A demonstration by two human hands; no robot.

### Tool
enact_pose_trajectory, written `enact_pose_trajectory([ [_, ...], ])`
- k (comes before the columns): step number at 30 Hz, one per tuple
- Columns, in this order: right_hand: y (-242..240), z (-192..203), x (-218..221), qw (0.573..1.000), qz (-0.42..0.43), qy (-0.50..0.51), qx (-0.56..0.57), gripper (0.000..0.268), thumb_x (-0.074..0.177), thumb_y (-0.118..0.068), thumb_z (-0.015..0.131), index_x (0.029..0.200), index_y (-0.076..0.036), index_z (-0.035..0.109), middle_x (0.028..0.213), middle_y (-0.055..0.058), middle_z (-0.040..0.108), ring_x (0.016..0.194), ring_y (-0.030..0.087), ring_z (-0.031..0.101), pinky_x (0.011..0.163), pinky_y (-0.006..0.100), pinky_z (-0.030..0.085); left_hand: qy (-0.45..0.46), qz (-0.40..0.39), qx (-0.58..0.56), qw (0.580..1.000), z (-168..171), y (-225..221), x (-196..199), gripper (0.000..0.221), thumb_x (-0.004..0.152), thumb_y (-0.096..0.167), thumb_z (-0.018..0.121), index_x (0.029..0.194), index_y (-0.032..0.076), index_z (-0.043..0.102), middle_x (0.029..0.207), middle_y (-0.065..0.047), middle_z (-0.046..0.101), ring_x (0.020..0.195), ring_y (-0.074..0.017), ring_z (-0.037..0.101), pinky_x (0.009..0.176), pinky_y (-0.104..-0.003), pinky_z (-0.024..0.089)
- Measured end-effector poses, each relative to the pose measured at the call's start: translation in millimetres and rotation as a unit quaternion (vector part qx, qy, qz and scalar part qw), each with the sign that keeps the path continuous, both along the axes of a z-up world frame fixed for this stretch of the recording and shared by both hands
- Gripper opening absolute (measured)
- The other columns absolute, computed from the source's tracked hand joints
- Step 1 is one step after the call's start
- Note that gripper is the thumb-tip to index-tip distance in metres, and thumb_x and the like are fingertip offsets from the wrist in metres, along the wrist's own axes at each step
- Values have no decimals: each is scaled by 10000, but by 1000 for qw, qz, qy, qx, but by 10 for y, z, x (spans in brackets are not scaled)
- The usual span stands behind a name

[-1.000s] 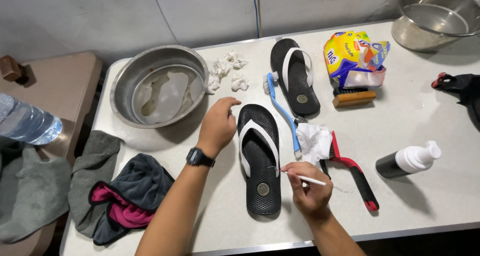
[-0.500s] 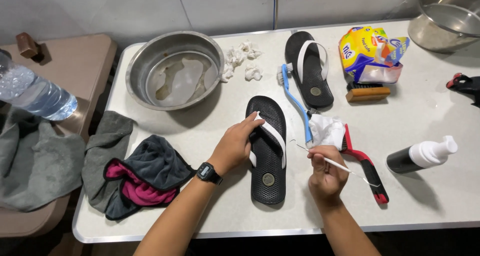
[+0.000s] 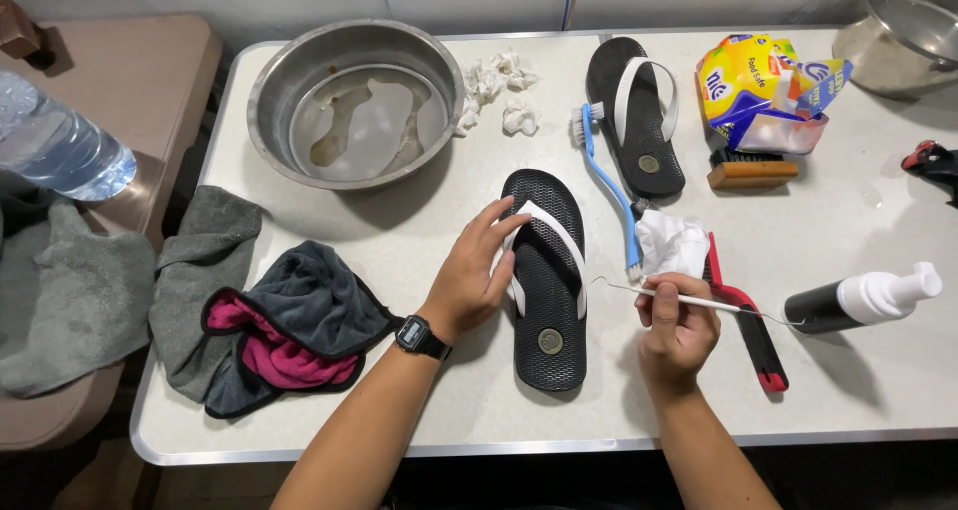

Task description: Using a small metal pick to clean and repair the sole of a flip-flop on a workbench.

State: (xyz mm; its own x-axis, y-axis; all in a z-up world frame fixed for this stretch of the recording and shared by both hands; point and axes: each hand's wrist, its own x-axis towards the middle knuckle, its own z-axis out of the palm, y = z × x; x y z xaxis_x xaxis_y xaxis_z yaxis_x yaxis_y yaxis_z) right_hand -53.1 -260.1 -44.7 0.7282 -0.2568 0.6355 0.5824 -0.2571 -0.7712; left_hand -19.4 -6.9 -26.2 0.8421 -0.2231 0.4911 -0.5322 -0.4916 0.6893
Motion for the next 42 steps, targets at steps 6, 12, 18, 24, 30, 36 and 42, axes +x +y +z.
enact_pose_trajectory([
  [6,-3,32,14,1000,-17,3,1,310,1113,-188,490,906,-12,640,610,104,596,449,127,498,424,245,423,-90,5,126,988,13,-256,-131,439,966,256,525,1400,278,587,1594,-121,434,1525,-361,341,1201,-679,188],
  [12,1,52,-3,999,-21,0,44,392,1155,-248,411,896,-11,585,610,105,544,434,127,467,393,229,357,-103,7,234,967,-109,-361,-120,426,885,179,516,1280,301,617,1626,-74,413,1547,-300,317,1195,-720,119],
  [18,14,64,-14,999,-14,12,39,402,1157,-269,394,887,-30,571,624,96,549,435,120,471,398,222,359,-87,6,260,962,-143,-318,-88,143,898,217,523,1010,227,610,1448,-46,581,1513,-268,362,1181,-733,93],
  [24,18,49,32,999,14,14,27,337,1145,-269,427,908,-54,534,656,87,558,461,113,474,410,217,353,-60,5,215,975,-141,-287,-73,115,887,295,501,890,200,567,1251,-74,679,1453,-285,438,1153,-765,61],
  [30,79,84,23,997,56,56,11,185,1085,-145,555,958,-12,577,678,91,594,503,115,521,437,221,431,47,15,134,990,90,-282,-120,416,953,519,568,788,137,573,1406,-175,586,1478,-362,378,1091,-823,4],
  [36,56,97,-2,989,73,114,-57,336,1121,-219,458,879,-40,607,615,76,573,492,159,519,454,261,457,169,-59,160,971,193,-194,-85,382,909,443,699,865,90,560,1632,-263,310,1565,-428,159,1067,-857,-60],
  [42,75,67,-7,979,89,118,-141,331,1097,-240,463,855,-88,629,636,59,617,517,194,558,528,297,500,189,-87,168,964,131,-194,-47,322,929,331,719,908,78,521,1668,-291,188,1570,-461,72,1078,-848,-63],
])
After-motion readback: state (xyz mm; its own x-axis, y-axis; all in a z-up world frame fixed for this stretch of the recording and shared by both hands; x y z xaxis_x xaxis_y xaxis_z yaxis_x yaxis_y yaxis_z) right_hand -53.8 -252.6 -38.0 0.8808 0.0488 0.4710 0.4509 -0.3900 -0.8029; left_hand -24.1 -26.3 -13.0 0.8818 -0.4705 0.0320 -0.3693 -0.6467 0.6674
